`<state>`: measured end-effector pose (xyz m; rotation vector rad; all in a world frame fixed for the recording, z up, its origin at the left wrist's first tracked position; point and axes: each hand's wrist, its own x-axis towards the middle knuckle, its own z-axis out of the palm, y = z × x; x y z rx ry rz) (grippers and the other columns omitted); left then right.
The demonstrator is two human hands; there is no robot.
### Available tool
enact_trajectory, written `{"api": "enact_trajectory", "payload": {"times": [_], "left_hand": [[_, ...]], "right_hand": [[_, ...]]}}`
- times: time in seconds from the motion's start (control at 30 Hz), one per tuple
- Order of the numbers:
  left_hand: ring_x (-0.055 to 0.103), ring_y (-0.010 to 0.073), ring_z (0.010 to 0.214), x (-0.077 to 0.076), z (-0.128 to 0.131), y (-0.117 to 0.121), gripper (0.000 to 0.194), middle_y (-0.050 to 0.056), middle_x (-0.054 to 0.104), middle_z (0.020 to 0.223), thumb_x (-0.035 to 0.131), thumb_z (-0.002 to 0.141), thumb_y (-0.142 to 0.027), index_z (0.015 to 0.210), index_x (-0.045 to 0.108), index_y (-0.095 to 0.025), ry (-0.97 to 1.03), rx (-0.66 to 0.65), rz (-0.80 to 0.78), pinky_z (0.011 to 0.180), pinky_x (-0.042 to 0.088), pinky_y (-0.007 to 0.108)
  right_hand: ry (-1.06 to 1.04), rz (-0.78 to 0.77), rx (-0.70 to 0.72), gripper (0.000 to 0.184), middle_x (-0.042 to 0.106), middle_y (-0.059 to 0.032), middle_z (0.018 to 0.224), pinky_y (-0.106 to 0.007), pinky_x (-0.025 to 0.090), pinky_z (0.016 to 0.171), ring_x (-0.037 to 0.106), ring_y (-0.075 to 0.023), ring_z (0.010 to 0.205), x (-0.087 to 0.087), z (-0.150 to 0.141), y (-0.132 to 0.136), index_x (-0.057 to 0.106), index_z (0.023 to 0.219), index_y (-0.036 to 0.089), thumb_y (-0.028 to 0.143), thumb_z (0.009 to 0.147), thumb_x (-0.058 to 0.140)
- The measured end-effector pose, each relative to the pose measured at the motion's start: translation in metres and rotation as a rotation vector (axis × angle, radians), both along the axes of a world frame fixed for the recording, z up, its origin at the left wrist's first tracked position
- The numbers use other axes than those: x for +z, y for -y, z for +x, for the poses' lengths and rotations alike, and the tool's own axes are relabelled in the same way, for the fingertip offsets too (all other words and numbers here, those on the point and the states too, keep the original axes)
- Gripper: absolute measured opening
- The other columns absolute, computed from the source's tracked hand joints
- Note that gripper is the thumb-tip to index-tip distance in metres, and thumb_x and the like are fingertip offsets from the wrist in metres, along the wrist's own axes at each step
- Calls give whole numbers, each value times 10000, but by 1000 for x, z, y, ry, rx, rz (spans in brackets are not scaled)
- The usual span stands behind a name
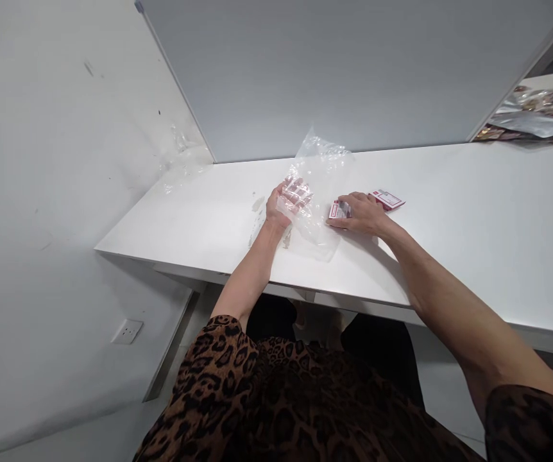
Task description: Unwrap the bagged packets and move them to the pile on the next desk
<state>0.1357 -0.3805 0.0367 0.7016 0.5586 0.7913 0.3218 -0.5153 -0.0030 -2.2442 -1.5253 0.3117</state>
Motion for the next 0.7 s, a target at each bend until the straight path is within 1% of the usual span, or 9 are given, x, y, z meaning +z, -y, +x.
{"api": "enact_trajectory", "payload": {"times": [0.07, 0.2, 0.33, 0.43, 0.5, 0.57, 0.63, 0.67, 0.7], "left_hand": [[676, 219, 1320, -3, -4, -3, 377, 97, 698, 1392, 389, 1003, -273, 1268, 650, -208, -35, 100, -46, 1088, 579, 406], [668, 211, 1334, -4, -16, -5, 430, 106, 652, 1451, 304, 1037, -277, 1347, 595, -217, -133, 264, -51, 1060, 581, 410], [624, 210, 1389, -5, -31, -8, 490, 99, 598, 1538, 269, 1061, -352, 1475, 507, -240, -267, 382, 89, 1132, 537, 426], [431, 218, 1568, -4, -47, -5, 550, 67, 463, 1670, 204, 1085, -433, 1595, 360, -300, -512, 485, 231, 1255, 413, 457], [199, 217, 1675, 1, -59, 4, 592, 69, 244, 1783, 267, 1092, -451, 1657, 178, -299, -721, 613, 397, 1319, 304, 444], [57, 209, 1698, 9, -67, 19, 733, 124, 70, 1815, 438, 1065, -409, 1658, 45, -233, -863, 802, 691, 1358, 213, 429], [134, 206, 1678, 17, -67, 37, 771, 186, 161, 1783, 582, 1009, -326, 1616, 132, -170, -900, 925, 1036, 1369, 186, 427], [250, 211, 1635, 21, -62, 47, 691, 191, 299, 1731, 610, 997, -297, 1571, 247, -169, -894, 893, 1179, 1359, 218, 427], [383, 221, 1557, 24, -55, 57, 563, 179, 453, 1635, 614, 1000, -290, 1497, 373, -181, -887, 788, 1280, 1333, 275, 425]], "right_hand": [[-6, 3, -6, 795, 525, -151, 1564, -657, 374, 1161, 422, -481, 1423, 0, 1, 0, 603, 1434, 291, 736, 792, 749], [-85, -12, 14, 801, 611, -158, 1449, -633, 415, 1122, 464, -475, 1373, 5, -1, 2, 611, 1402, 282, 742, 768, 775], [-144, -13, 47, 785, 666, -148, 1305, -581, 460, 1079, 514, -442, 1312, 12, 2, 6, 623, 1391, 294, 695, 745, 821], [-147, -41, 26, 817, 652, -145, 1286, -561, 489, 1035, 546, -424, 1265, 14, 10, 12, 624, 1410, 315, 657, 707, 862], [-194, -50, 59, 820, 653, -133, 1299, -548, 497, 1034, 558, -409, 1263, 16, 15, 17, 634, 1399, 328, 667, 692, 873], [-286, -22, 99, 747, 667, -117, 1316, -528, 498, 1045, 575, -389, 1264, 18, 17, 21, 674, 1335, 322, 691, 711, 855], [-387, 79, 85, 614, 689, -110, 1312, -502, 502, 1043, 610, -362, 1222, 20, 18, 23, 721, 1226, 288, 712, 786, 786], [-418, 164, 55, 553, 703, -114, 1290, -490, 505, 1037, 628, -348, 1190, 21, 18, 23, 737, 1168, 261, 705, 838, 737], [-428, 267, 9, 508, 715, -123, 1265, -479, 505, 1032, 640, -335, 1162, 21, 18, 22, 742, 1125, 236, 683, 891, 685]]}}
